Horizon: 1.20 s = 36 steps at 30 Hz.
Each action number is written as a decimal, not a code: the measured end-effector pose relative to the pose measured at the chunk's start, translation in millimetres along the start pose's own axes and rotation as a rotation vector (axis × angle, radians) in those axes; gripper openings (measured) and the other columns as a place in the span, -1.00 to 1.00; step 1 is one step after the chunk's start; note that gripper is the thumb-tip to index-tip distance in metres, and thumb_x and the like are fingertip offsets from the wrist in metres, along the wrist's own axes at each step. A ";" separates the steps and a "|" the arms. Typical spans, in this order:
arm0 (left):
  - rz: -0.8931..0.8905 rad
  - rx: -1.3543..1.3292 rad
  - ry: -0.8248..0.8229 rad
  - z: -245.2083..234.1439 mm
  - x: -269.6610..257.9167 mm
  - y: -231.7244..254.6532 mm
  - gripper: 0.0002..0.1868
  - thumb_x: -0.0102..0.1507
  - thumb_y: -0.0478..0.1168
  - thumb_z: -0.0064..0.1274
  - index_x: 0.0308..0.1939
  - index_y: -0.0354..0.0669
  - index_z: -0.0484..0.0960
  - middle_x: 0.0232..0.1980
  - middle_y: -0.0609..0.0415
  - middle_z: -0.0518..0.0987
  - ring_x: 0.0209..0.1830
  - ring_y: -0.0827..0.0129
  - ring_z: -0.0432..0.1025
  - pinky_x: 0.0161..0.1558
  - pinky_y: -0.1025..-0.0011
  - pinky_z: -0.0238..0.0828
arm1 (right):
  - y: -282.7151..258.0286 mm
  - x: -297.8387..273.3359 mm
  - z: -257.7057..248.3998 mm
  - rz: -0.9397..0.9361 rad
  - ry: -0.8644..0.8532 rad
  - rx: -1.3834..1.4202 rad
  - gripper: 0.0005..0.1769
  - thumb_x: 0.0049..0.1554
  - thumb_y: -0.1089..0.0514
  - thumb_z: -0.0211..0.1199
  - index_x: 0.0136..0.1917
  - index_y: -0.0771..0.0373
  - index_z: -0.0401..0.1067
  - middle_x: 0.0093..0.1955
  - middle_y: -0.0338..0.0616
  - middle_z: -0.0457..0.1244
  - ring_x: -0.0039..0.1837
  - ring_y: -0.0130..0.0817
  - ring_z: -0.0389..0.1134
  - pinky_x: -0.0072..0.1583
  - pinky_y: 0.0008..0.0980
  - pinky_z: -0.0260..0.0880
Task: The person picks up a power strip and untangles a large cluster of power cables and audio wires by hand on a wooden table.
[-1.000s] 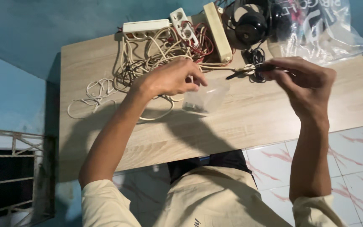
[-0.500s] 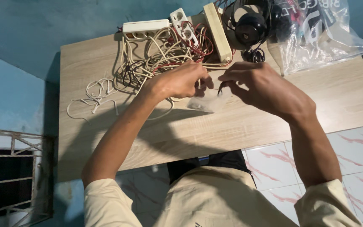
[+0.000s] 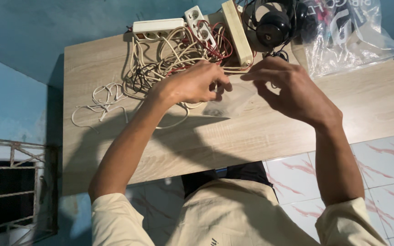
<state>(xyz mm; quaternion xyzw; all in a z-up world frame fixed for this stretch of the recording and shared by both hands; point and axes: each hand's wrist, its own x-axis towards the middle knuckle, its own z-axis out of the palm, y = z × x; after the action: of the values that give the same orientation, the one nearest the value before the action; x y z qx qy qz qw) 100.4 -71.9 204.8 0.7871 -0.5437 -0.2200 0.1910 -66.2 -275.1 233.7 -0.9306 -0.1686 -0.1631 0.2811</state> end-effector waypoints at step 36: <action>-0.141 -0.061 0.679 179.3 -80.8 -29.7 -0.53 0.25 -0.14 0.33 0.22 -0.10 0.62 0.32 0.02 0.42 0.30 0.14 0.36 0.36 0.15 0.26 | 57.5 -69.3 146.5 0.428 -0.150 0.238 -0.51 0.05 0.36 0.28 0.27 0.25 0.50 0.13 -0.02 0.34 0.13 -0.15 0.46 0.18 -0.27 0.47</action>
<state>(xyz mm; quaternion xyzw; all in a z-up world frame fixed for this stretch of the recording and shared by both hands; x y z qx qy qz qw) -1.2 3.0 51.2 0.8448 -0.3867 0.0255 0.3690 -74.0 -251.0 63.7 -0.9149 -0.0063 -0.0096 0.4036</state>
